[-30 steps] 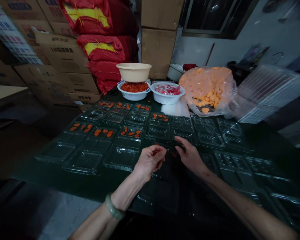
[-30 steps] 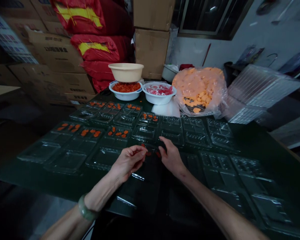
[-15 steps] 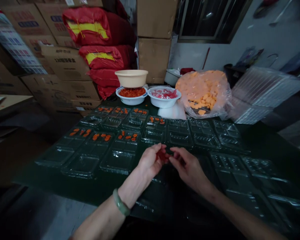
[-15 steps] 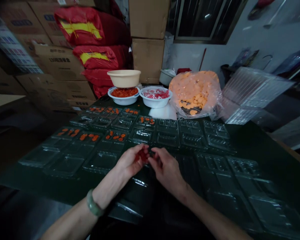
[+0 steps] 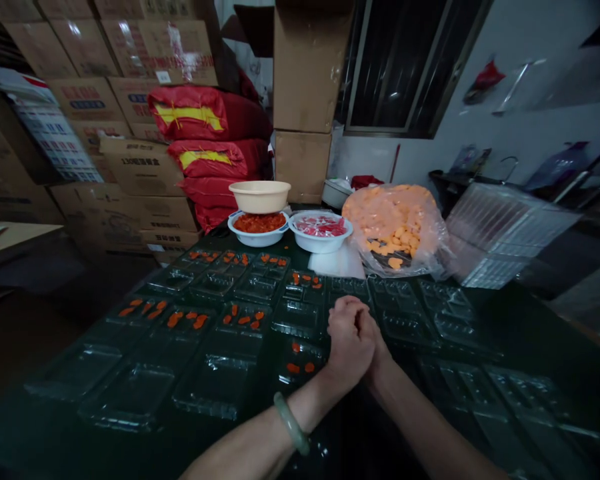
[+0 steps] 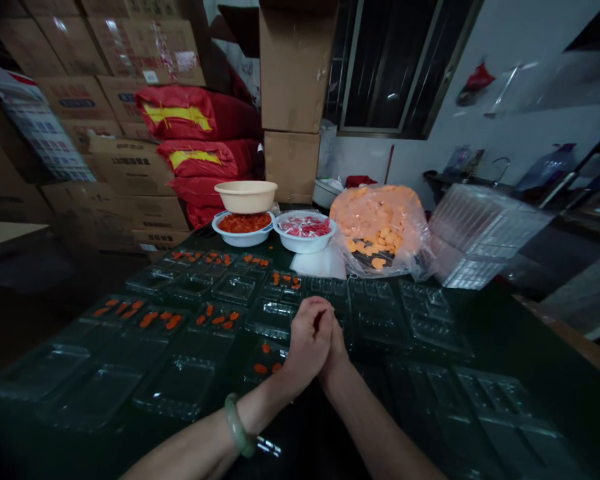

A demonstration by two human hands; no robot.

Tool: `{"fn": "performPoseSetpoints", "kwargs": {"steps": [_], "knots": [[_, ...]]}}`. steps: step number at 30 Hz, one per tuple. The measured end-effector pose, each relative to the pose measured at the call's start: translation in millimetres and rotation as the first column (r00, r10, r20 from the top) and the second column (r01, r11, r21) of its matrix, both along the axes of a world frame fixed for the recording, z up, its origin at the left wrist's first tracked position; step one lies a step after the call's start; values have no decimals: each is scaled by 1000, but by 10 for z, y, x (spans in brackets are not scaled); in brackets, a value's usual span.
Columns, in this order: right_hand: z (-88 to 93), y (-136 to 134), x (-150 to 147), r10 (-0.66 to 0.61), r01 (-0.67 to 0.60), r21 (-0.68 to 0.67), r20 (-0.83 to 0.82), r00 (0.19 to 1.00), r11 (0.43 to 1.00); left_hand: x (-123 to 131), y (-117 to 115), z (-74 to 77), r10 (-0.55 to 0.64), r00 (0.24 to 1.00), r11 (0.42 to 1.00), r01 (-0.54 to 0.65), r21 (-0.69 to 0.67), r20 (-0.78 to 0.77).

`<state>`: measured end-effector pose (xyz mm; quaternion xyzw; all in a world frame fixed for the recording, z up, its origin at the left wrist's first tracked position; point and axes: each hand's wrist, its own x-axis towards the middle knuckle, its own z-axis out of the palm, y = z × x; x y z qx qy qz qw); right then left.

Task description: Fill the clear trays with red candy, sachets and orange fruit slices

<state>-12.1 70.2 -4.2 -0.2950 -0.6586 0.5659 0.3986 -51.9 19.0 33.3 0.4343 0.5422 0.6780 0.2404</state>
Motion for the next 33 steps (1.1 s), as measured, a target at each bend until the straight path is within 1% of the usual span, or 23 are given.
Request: {"fn": "performPoseSetpoints", "kwargs": {"steps": [1,3,5,6,7,10,12,14,16,18,21,23,26,29,31,33], "knots": [[4,60,-26,12,-13,-45,-22,1000,999,-13,32,-3,-13,995,1000,14,9,-99],[17,176,-73,-5,-11,-232,-68,998,973,-95,87,2,-19,980,998,31,58,-196],[33,322,-120,-9,-16,-385,-62,998,923,-279,149,25,14,980,992,11,125,-201],[39,414,-148,-8,-8,-425,-36,999,905,-412,187,38,36,983,991,-12,135,-178],[41,517,-181,-12,14,-428,7,1000,904,-570,231,49,57,988,991,-39,127,-143],[20,869,-309,-68,131,-345,189,980,929,-1124,372,45,88,996,996,-88,14,-15],[-12,1095,-408,-120,199,-216,331,936,956,-1474,443,13,107,994,994,-107,-9,35],[-46,1280,-494,-156,204,-55,462,873,978,-1741,471,-23,116,992,993,-115,-21,51],[-73,1414,-548,-177,151,94,569,803,984,-1912,456,-51,116,992,993,-114,-39,56],[-88,1506,-564,-193,76,203,653,732,976,-2006,418,-64,111,992,992,-108,-59,60],[-85,1593,-533,-218,-29,306,739,637,952,-2091,378,-67,112,991,991,-106,-81,77],[-71,1635,-492,-241,-81,353,771,589,932,-2160,392,-64,120,989,990,-113,-83,84],[-46,1693,-409,-288,-112,404,797,531,908,-2340,499,-48,171,985,984,-171,-53,-6],[-43,1761,-310,-330,-94,420,816,474,902,-2641,710,25,261,954,964,-264,-4,-150],[-65,1799,-251,-335,-83,412,827,451,907,-2898,892,130,326,916,944,-330,24,-233],[-104,1816,-216,-315,-83,390,836,449,917,-3163,1084,280,403,852,911,-409,56,-335]]}}
